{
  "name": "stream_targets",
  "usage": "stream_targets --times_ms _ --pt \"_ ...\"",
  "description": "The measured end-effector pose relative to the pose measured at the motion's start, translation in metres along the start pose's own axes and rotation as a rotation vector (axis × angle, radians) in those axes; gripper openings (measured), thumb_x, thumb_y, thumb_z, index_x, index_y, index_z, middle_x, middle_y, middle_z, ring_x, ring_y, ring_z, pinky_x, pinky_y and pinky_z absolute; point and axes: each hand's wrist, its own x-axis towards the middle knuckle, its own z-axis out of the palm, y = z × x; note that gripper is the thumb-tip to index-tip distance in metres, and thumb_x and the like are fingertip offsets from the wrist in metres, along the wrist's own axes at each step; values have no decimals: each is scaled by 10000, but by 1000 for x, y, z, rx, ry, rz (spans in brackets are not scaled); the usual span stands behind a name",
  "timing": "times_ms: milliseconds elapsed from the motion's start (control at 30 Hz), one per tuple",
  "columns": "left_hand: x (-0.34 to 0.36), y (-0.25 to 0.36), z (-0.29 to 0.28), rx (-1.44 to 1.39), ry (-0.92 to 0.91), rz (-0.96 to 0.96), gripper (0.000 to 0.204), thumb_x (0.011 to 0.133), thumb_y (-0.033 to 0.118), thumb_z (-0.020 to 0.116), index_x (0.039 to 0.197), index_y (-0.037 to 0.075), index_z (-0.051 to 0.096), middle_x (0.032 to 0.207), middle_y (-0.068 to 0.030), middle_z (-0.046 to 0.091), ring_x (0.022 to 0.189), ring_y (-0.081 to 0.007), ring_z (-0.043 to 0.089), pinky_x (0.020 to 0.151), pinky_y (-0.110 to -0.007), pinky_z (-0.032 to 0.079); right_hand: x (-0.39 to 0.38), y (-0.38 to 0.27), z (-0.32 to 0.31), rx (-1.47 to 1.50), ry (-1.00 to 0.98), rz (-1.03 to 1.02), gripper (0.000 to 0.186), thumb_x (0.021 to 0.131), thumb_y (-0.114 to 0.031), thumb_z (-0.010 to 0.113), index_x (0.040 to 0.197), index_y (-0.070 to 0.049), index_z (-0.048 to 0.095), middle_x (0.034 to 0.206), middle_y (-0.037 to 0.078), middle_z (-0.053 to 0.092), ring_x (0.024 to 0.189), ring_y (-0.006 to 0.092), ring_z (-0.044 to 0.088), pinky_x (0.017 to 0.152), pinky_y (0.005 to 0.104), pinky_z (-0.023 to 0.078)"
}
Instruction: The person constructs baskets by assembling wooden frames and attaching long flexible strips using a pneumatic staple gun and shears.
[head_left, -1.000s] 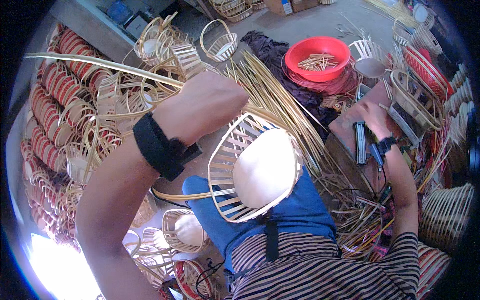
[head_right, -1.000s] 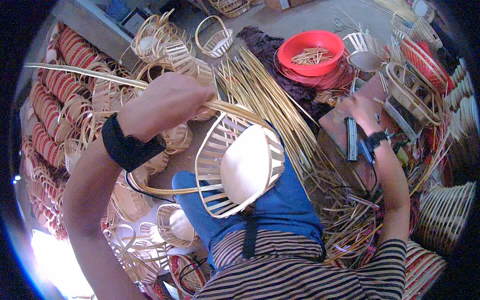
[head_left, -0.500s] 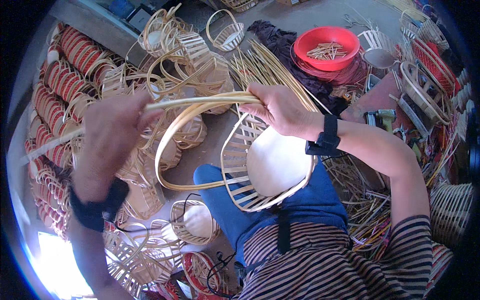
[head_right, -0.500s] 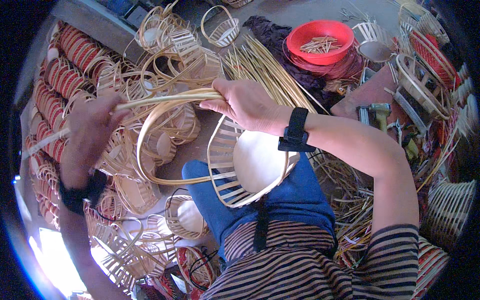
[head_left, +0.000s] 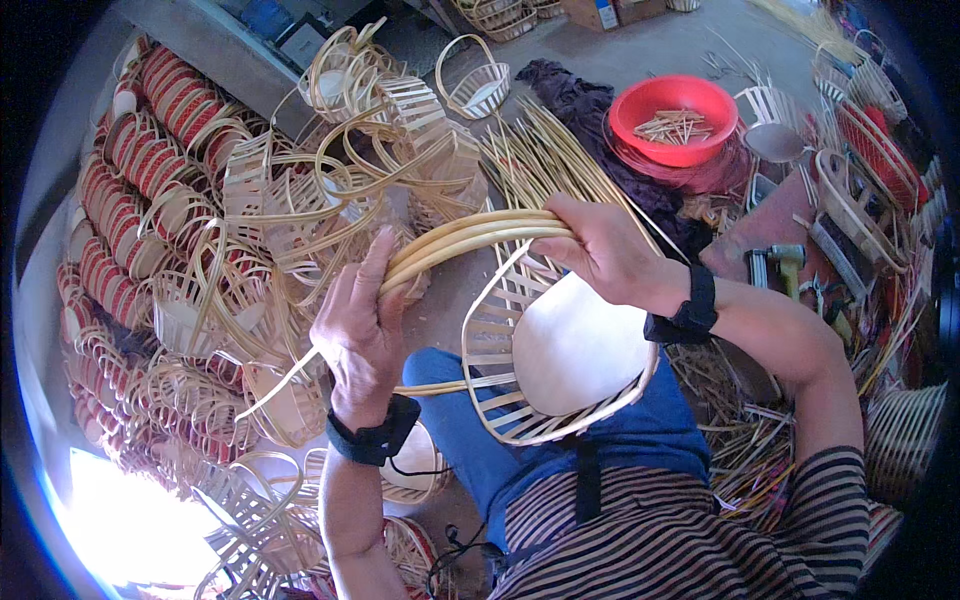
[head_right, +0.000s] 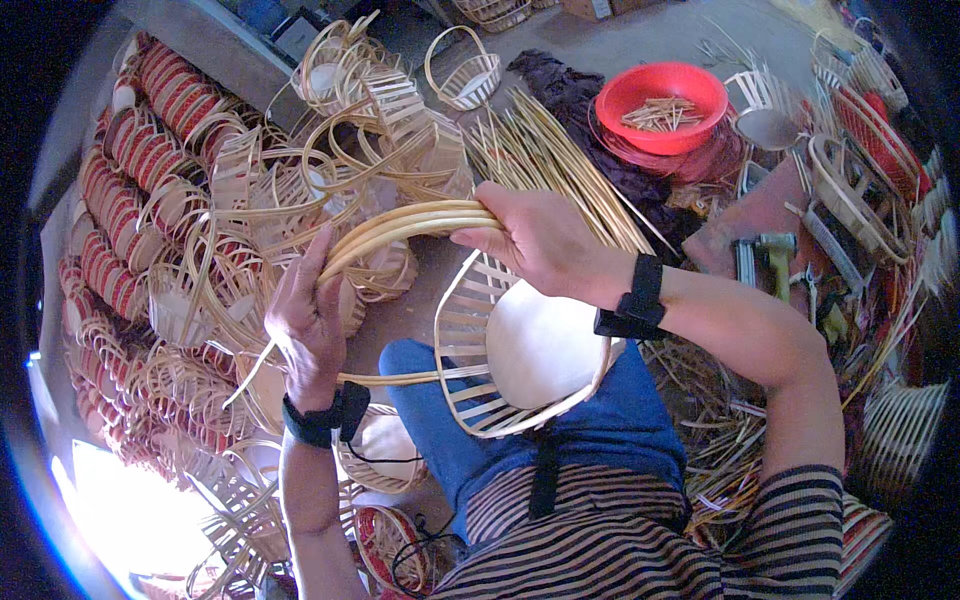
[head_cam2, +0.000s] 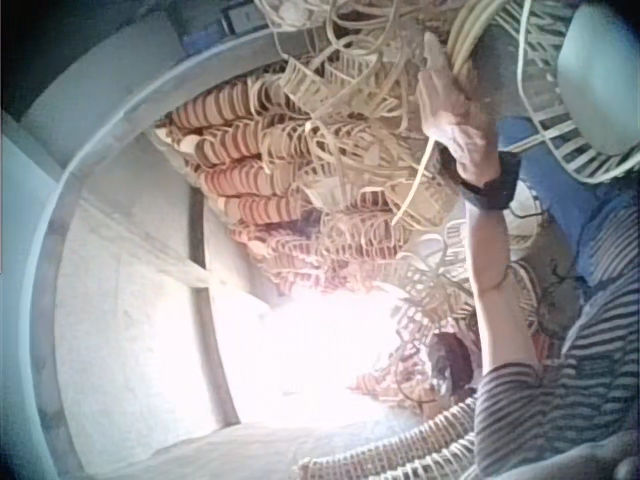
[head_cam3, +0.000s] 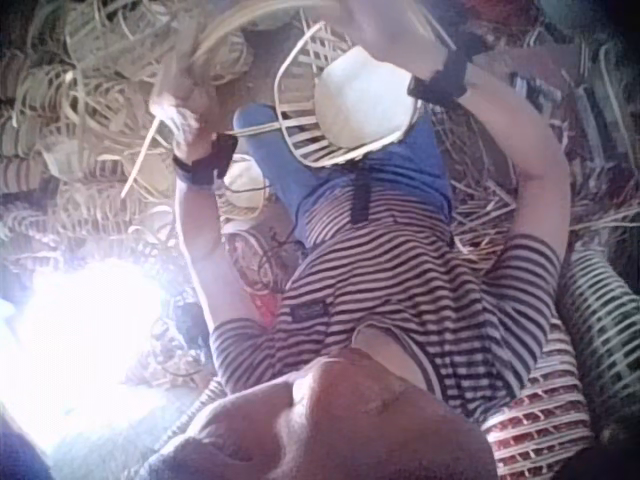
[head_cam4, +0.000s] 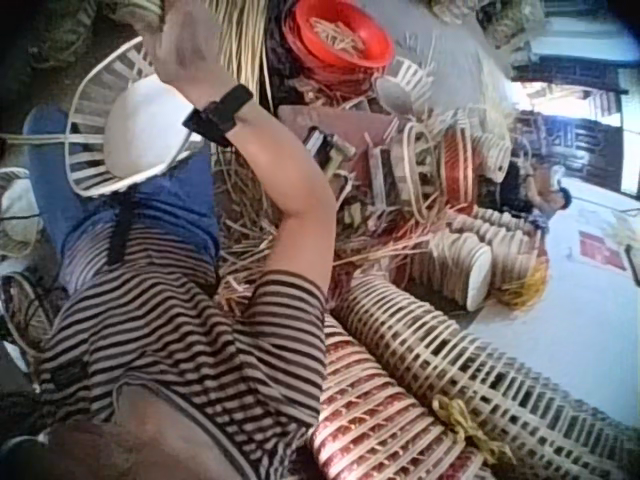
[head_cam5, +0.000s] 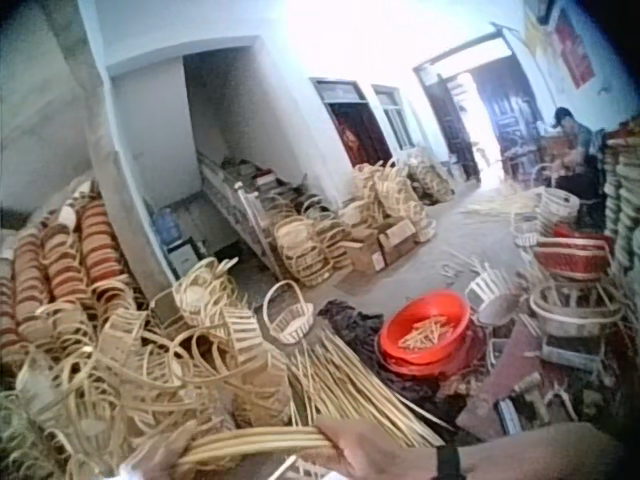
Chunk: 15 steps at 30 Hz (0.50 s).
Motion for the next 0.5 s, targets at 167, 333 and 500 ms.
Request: stream_targets --times_ms 167,333,500 --pt "1 7 9 -24 40 22 374 712 237 524 1054 86 496 650 -73 479 590 -211 482 552 -301 403 -5 0 -10 15 -7 -11 319 760 -347 480 735 -31 446 517 128 423 479 299 439 439 347 323" --pt "12 17 7 -21 9 68 413 665 166 564 1062 87 483 665 -72 464 598 -213 477 552 -306 400 23 -22 -25 -283 159 -365 435 707 -373 541 896 2 428 734 139 448 666 236 469 590 306 380" --pt "31 27 5 35 -114 96 450 653 173 579 1082 118 456 666 -61 428 600 -211 477 517 -308 391 44 -34 -6 -527 -24 -375 400 706 -395 498 756 -4 426 615 110 500 555 220 531 466 294 427"
